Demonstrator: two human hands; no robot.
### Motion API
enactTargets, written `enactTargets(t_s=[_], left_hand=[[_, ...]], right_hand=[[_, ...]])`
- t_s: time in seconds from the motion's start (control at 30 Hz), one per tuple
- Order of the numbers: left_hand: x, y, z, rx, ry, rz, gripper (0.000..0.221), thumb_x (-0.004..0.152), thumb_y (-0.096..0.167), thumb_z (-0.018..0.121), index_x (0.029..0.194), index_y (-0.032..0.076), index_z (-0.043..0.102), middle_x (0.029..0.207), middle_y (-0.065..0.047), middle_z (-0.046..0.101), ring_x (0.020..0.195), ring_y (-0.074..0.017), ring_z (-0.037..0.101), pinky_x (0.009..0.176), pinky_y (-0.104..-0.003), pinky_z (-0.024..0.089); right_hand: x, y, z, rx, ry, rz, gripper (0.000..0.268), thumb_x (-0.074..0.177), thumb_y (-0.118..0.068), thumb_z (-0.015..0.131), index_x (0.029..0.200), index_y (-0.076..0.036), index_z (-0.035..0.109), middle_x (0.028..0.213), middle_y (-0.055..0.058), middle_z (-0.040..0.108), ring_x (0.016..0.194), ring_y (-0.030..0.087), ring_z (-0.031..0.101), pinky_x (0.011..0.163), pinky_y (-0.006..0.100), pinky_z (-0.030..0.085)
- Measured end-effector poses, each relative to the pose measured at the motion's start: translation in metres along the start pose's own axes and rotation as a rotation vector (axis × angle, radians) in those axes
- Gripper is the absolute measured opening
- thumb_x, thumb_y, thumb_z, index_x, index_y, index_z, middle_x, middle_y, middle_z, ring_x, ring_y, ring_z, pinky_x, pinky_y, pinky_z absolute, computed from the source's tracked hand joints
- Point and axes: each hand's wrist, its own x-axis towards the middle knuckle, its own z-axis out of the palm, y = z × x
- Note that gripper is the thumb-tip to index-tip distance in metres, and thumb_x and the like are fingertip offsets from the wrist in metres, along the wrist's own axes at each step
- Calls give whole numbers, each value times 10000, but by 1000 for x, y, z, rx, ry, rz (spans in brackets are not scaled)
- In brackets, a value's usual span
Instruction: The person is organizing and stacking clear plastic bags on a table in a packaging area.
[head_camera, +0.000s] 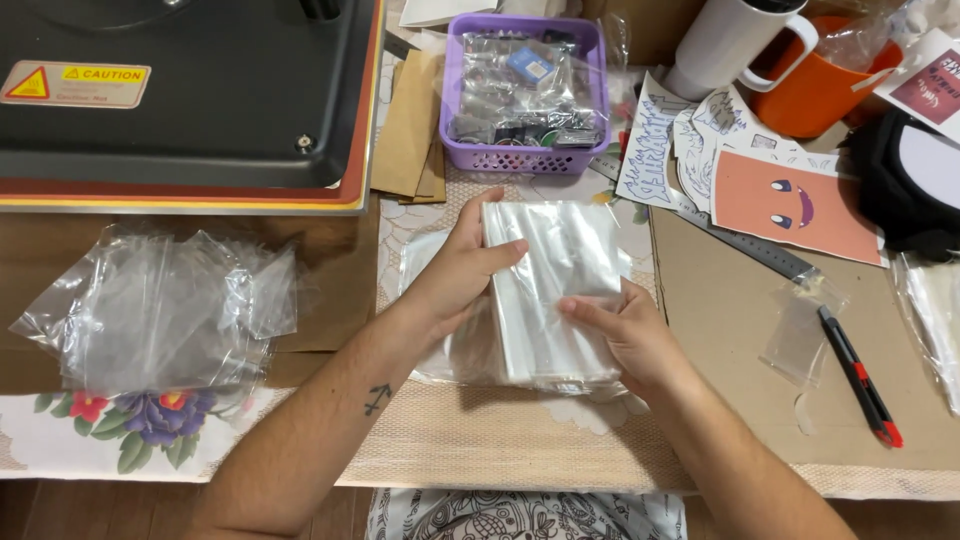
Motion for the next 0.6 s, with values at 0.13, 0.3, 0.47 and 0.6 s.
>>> enactTargets(t_s=[0.13,0.3,0.47,0.6], left_hand=[[5,-3,-4,-68,2,-94,839,909,40,637,1595,120,162,1408,-191,454,1234,-257,523,991,-435,511],[13,-13,-5,-101,25,-122,865,910,57,640,1598,127,120,1398,-151,432,1242,-254,515,1001,-442,504],[5,-22,-8,-45,-6,-76,791,886,0,668,1548,141,258,1344,-117,538,1192,-227,538,979,-417,519],[-16,-24,-5,80,-97,-100,623,842,30,739,1389,54,441,1219,-128,669,1094,-223,652,922,-381,560]], right_hand=[[-22,-25,14,89,-44,232,728,806,-222,736,1439,-4,451,1017,231,701,861,368,714,722,534,609],[-16,1,1,193,-56,246,611,831,-147,711,1365,47,483,980,203,695,834,359,729,728,530,611],[-9,5,1,112,12,104,532,812,-36,727,1277,85,497,963,212,684,822,368,727,753,520,607],[-3,16,-7,96,37,-6,477,834,-56,730,1268,45,560,976,221,690,861,377,717,782,509,605]])
